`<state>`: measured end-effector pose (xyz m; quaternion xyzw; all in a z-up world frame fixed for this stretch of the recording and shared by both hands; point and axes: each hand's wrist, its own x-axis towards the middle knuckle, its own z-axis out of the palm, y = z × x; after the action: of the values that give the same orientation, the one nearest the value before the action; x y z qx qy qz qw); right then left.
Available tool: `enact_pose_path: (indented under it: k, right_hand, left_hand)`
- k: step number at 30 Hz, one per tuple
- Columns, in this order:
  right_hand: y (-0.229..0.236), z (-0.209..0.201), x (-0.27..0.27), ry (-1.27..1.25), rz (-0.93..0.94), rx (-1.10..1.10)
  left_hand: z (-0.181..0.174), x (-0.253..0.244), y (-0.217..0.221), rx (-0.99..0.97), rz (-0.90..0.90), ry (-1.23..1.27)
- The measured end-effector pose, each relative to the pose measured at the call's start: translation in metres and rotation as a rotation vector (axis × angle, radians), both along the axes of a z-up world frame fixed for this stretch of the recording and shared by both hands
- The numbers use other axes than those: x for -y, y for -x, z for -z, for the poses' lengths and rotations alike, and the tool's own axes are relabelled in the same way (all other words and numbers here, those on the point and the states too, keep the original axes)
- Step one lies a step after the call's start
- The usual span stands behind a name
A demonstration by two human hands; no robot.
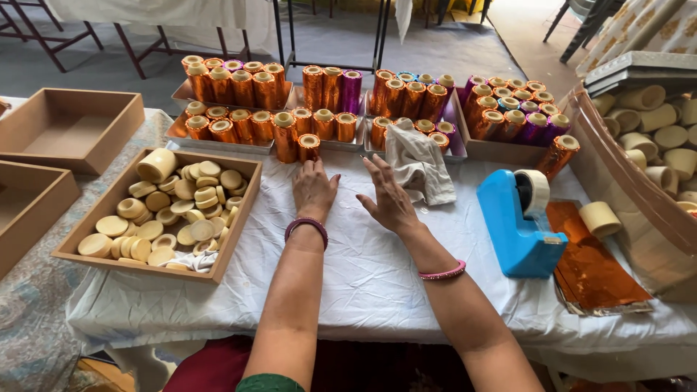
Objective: Polishing cylindrical wooden components with a cloth at a workstation.
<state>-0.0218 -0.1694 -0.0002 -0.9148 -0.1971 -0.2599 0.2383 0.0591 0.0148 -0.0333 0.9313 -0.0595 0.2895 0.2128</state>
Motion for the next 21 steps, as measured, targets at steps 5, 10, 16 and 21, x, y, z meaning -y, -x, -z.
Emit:
enact_pose_path:
  k: [5, 10, 16, 21]
  right_hand:
    - [-0.009, 0.012, -0.001, 0.009, -0.007, 0.088]
    - [-0.010, 0.019, 0.006, -0.009, -0.006, 0.219]
    - [0.000, 0.003, 0.007, -0.016, -0.007, 0.161]
    - [0.027, -0.046, -0.001, -0.050, -0.092, 0.382]
  left_hand:
    - [-0.013, -0.005, 0.016, -0.045, 0.074, -0.063]
    - [-0.015, 0.005, 0.023, 0.077, 0.334, -0.057]
    - [0.003, 0.011, 0.013, -0.009, 0.403, -0.151]
    - [0.027, 0.006, 0.002, -0.071, 0.339, -0.268]
